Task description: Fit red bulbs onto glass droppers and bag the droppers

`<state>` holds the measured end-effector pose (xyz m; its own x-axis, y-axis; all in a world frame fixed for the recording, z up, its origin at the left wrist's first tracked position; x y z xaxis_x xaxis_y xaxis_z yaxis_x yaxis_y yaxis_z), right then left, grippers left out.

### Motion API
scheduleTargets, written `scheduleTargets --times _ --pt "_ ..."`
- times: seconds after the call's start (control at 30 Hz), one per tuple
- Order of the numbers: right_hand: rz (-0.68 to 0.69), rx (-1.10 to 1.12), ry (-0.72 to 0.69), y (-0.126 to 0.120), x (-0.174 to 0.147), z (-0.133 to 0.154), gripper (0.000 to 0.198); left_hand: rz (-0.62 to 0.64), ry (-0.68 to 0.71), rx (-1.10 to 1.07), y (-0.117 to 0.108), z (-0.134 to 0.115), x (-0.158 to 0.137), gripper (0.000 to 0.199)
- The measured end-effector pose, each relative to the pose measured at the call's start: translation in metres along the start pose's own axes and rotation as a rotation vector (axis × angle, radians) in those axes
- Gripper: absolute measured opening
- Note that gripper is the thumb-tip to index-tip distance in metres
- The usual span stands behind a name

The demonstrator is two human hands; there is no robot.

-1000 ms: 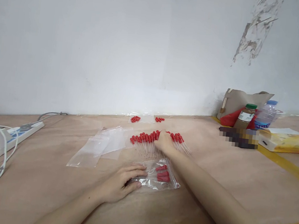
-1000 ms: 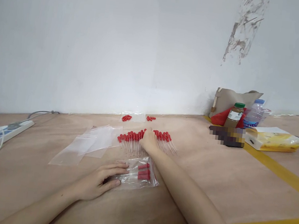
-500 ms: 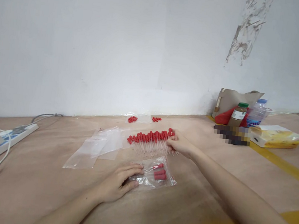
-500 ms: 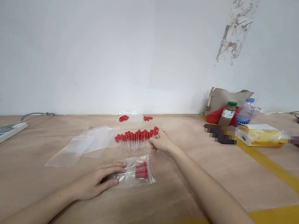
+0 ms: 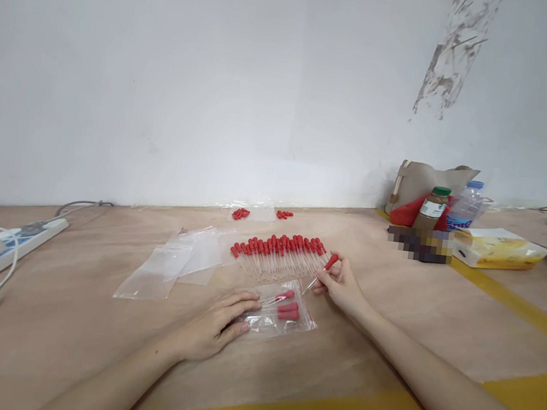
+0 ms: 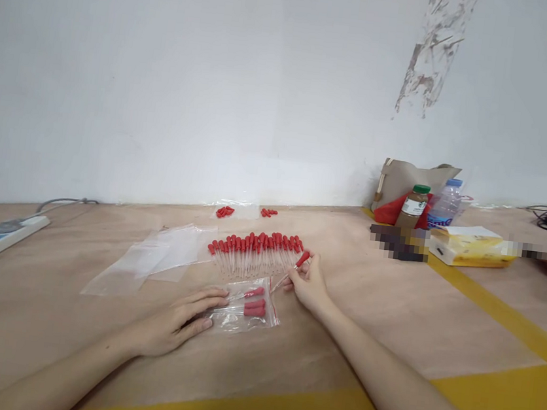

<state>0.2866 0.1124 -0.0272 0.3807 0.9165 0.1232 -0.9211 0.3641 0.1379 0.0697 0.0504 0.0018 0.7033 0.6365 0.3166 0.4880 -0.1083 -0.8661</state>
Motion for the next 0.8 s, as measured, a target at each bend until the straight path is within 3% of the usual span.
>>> scheduleTargets --times 0.17,0.4,0.5,0.57,0.67,0.8 --pt "0.096 0.068 0.119 0.015 -0.013 -0.012 0.046 0.028 -0.003 0.017 0.002 -0.001 0.000 0.037" --pt "-0.022 0.161 0.238 0.006 -0.013 -0.017 0.022 0.025 0.003 0.028 0.002 0.001 0.000 0.038" --pt "0.049 0.107 0.293 0.007 -0.015 -0.019 0.021 0.018 0.006 0.022 0.001 0.000 0.000 0.037" --pt "0.155 -0.028 0.262 0.011 -0.017 -0.018 0.025 0.020 0.009 0.024 0.001 -0.001 0.000 0.037" --pt "0.294 -0.261 0.106 0.015 -0.018 -0.013 0.026 0.024 0.011 0.034 0.000 0.000 0.000 0.037" --pt "0.331 -0.428 -0.105 0.022 -0.018 -0.007 0.020 0.015 0.017 0.037 0.000 0.000 0.000 0.036"
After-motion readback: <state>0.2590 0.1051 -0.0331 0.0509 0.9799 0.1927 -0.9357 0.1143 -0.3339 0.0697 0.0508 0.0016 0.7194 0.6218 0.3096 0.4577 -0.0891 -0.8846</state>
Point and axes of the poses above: each hand's wrist, its own x-axis towards the middle knuckle, its own y-axis out of the palm, z = x × y, the point moved 10 cm from there along x, towards the middle knuckle, and after that the axes turned 12 degrees about -z, right-handed, at the moved point
